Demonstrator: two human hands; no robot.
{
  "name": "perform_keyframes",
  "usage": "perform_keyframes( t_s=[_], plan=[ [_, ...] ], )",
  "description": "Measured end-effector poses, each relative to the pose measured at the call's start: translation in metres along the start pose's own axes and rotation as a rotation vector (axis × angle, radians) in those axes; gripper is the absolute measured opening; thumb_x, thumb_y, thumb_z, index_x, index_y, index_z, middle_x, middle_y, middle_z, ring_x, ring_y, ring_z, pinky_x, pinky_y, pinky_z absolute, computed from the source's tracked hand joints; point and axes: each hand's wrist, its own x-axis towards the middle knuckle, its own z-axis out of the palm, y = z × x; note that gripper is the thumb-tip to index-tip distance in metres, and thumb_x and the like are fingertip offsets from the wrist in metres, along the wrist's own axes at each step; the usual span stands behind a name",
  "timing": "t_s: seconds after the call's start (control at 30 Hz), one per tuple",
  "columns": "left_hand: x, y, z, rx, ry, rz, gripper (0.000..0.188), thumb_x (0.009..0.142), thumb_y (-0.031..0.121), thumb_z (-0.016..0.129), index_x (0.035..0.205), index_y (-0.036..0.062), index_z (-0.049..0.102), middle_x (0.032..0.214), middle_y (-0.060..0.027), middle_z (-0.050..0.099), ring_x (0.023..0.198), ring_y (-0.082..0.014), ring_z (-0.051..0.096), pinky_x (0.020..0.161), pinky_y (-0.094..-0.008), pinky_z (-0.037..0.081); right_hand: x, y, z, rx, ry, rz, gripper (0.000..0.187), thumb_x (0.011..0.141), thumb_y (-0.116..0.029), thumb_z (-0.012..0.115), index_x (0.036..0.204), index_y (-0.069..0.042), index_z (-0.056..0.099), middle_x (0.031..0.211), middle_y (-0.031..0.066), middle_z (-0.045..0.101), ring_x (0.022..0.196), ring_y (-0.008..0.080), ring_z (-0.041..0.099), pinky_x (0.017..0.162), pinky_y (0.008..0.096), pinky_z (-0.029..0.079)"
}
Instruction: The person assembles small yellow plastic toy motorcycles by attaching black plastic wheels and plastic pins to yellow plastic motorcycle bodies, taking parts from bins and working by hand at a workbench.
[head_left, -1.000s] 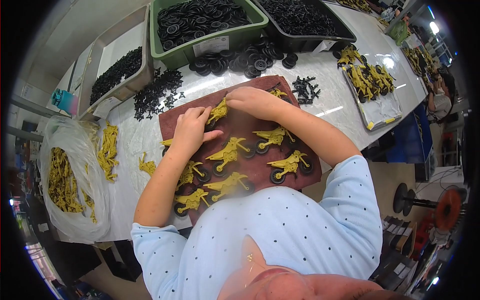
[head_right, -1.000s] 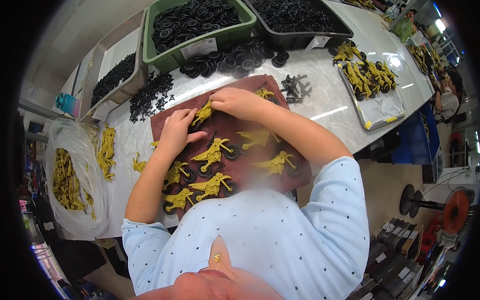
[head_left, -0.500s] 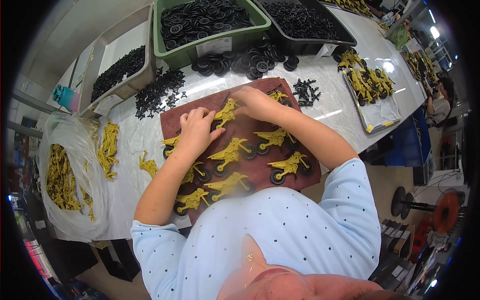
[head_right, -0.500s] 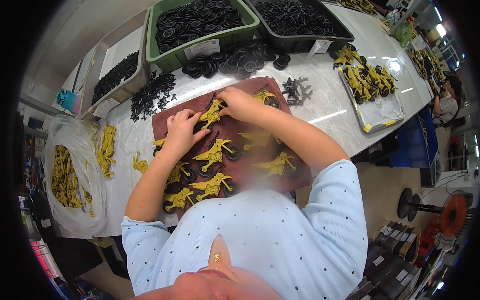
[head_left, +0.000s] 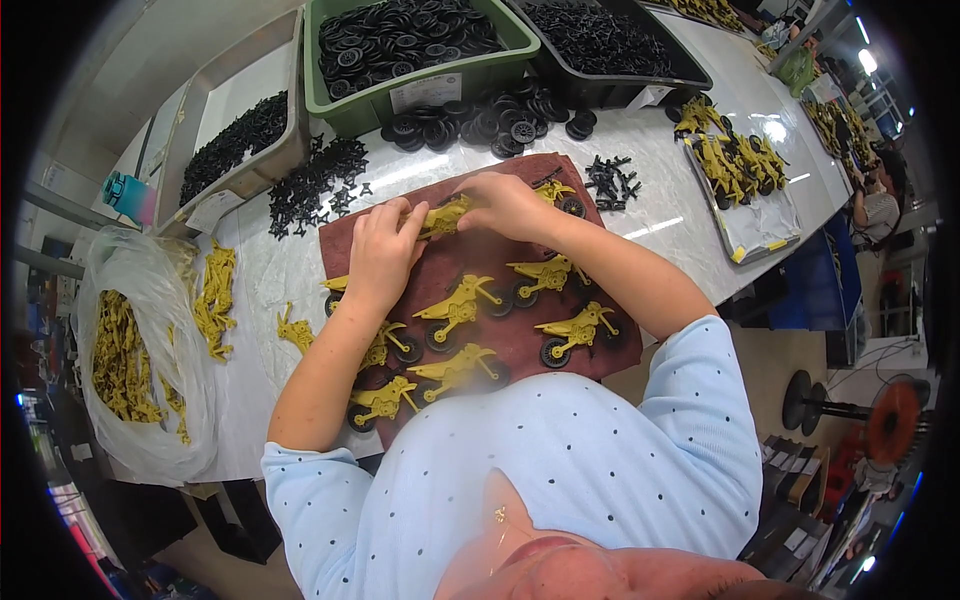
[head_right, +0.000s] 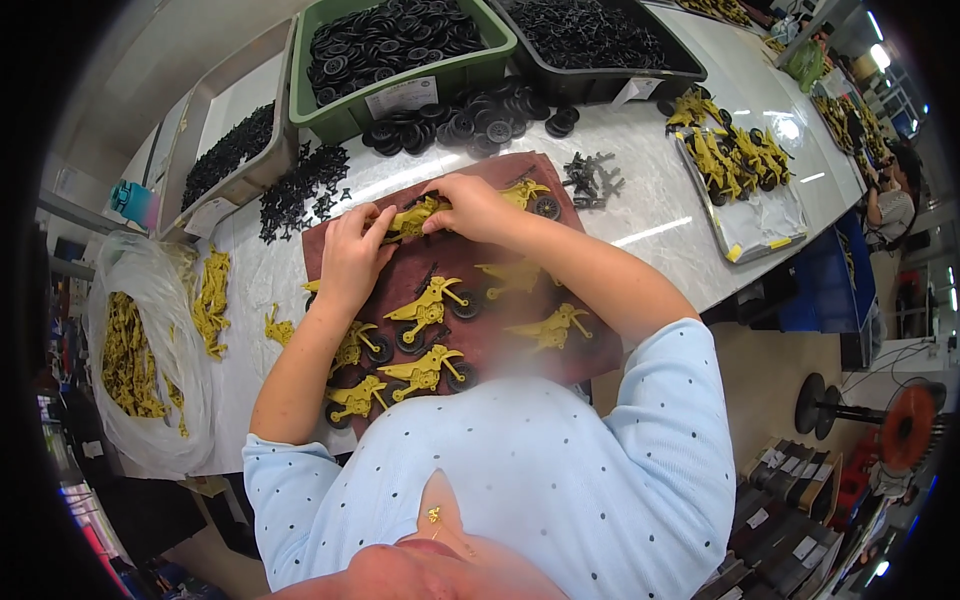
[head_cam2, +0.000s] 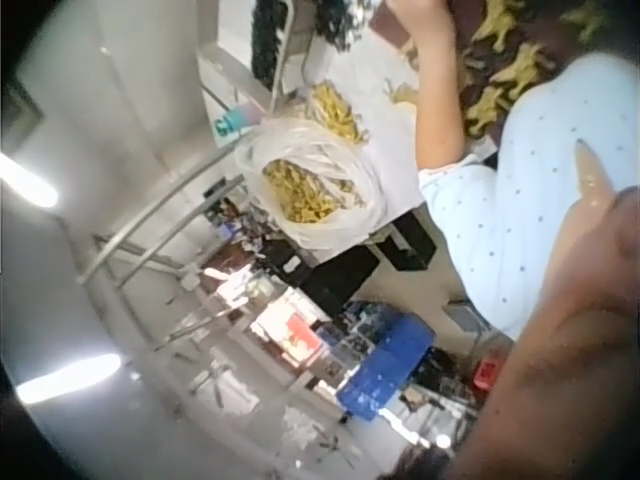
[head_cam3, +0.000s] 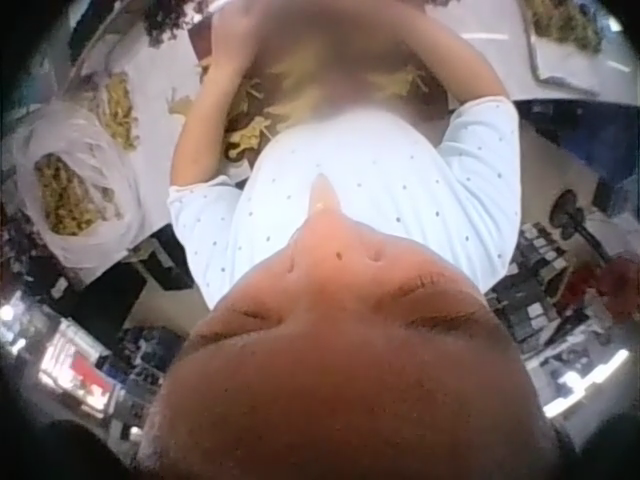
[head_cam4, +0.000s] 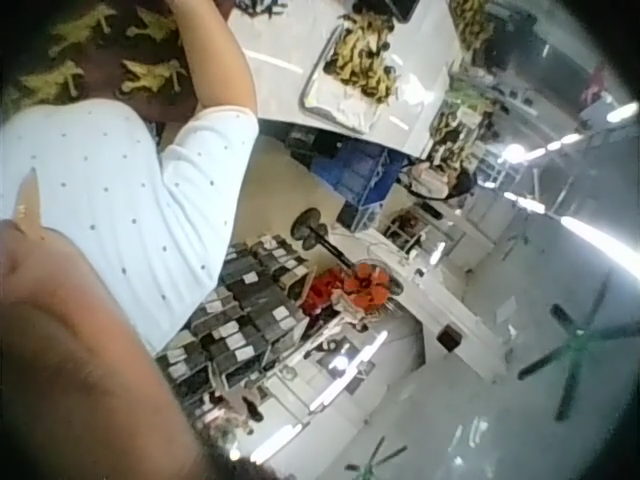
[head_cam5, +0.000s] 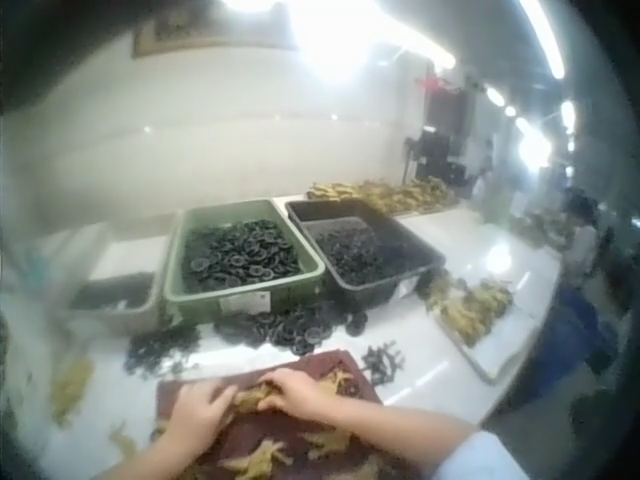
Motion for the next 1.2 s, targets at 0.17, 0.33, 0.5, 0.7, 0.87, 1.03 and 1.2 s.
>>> perform_keyframes(
  t_s=[0.17, 0.33, 0.5, 0.7, 0.87, 1.03, 1.2],
  plan=[
    [-0.001, -0.006, 0.001, 0.013, -0.066, -0.003, 0.048, 0.073, 0.014, 0.072, 0.119, 0.0076, 0.059, 0.106, -0.0077, 0.058, 0.098, -0.0239, 0.054, 0.084, -0.0381, 0.040, 0.007, 0.012, 0.009, 0.032, 0.144, 0.021, 0.038, 0.079, -0.024, 0.073, 0.106, 0.002, 0.063, 0.094, 0.0196, 0.067, 0.088, 0.0351, 0.065, 0.078, 0.0387, 0.050],
    [-0.008, -0.016, 0.014, 0.074, -0.191, 0.009, 0.043, 0.082, 0.021, 0.066, 0.122, 0.0082, 0.058, 0.108, -0.0079, 0.059, 0.101, -0.0253, 0.053, 0.087, -0.0422, 0.037, 0.016, 0.015, 0.023, -0.166, 0.142, 0.060, 0.036, 0.084, -0.029, 0.066, 0.101, 0.003, 0.063, 0.093, 0.0196, 0.067, 0.089, 0.0361, 0.064, 0.079, 0.0416, 0.050],
    [-0.002, -0.007, 0.011, 0.096, -0.222, -0.023, 0.045, 0.079, 0.022, 0.069, 0.120, 0.0063, 0.059, 0.111, -0.0081, 0.059, 0.108, -0.0244, 0.052, 0.092, -0.0422, 0.035, 0.012, 0.014, 0.028, -0.402, 0.234, 0.049, 0.033, 0.084, -0.031, 0.066, 0.093, 0.001, 0.062, 0.092, 0.0186, 0.063, 0.092, 0.0371, 0.060, 0.080, 0.0449, 0.048],
    [-0.001, 0.000, 0.018, 0.115, -0.199, -0.024, 0.051, 0.074, 0.023, 0.074, 0.119, 0.0036, 0.059, 0.113, -0.0080, 0.058, 0.109, -0.0239, 0.051, 0.091, -0.0429, 0.036, 0.013, 0.017, 0.031, -0.387, 0.197, 0.043, 0.032, 0.082, -0.031, 0.067, 0.091, -0.001, 0.061, 0.094, 0.0199, 0.061, 0.091, 0.0375, 0.059, 0.078, 0.0448, 0.048],
    [-0.008, -0.002, 0.013, 0.129, -0.244, -0.100, 0.053, 0.078, 0.028, 0.071, 0.124, 0.0061, 0.056, 0.124, -0.0111, 0.053, 0.116, -0.0264, 0.047, 0.095, -0.0458, 0.034, 0.012, 0.003, 0.029, -0.505, 0.175, 0.042, 0.031, 0.084, -0.023, 0.065, 0.104, 0.000, 0.059, 0.103, 0.0208, 0.059, 0.098, 0.0402, 0.057, 0.083, 0.0441, 0.048],
    [-0.023, -0.048, -0.055, -0.143, -0.172, -0.206, 0.044, 0.080, 0.017, 0.069, 0.123, 0.0107, 0.059, 0.130, -0.0153, 0.050, 0.123, -0.0321, 0.044, 0.097, -0.0431, 0.040, -0.005, -0.005, 0.009, -0.342, 0.298, -0.003, 0.034, 0.086, -0.018, 0.063, 0.115, -0.002, 0.057, 0.106, 0.0205, 0.056, 0.099, 0.0389, 0.056, 0.086, 0.0413, 0.046],
    [-0.103, -0.067, -0.128, 0.009, -0.545, -0.469, 0.046, 0.072, 0.005, 0.073, 0.117, 0.0083, 0.061, 0.129, -0.0156, 0.051, 0.116, -0.0308, 0.050, 0.095, -0.0406, 0.043, -0.017, 0.003, -0.001, -0.283, 0.266, -0.024, 0.029, 0.087, -0.015, 0.062, 0.112, -0.001, 0.058, 0.103, 0.0176, 0.058, 0.097, 0.0347, 0.059, 0.084, 0.0388, 0.047]
  ],
)
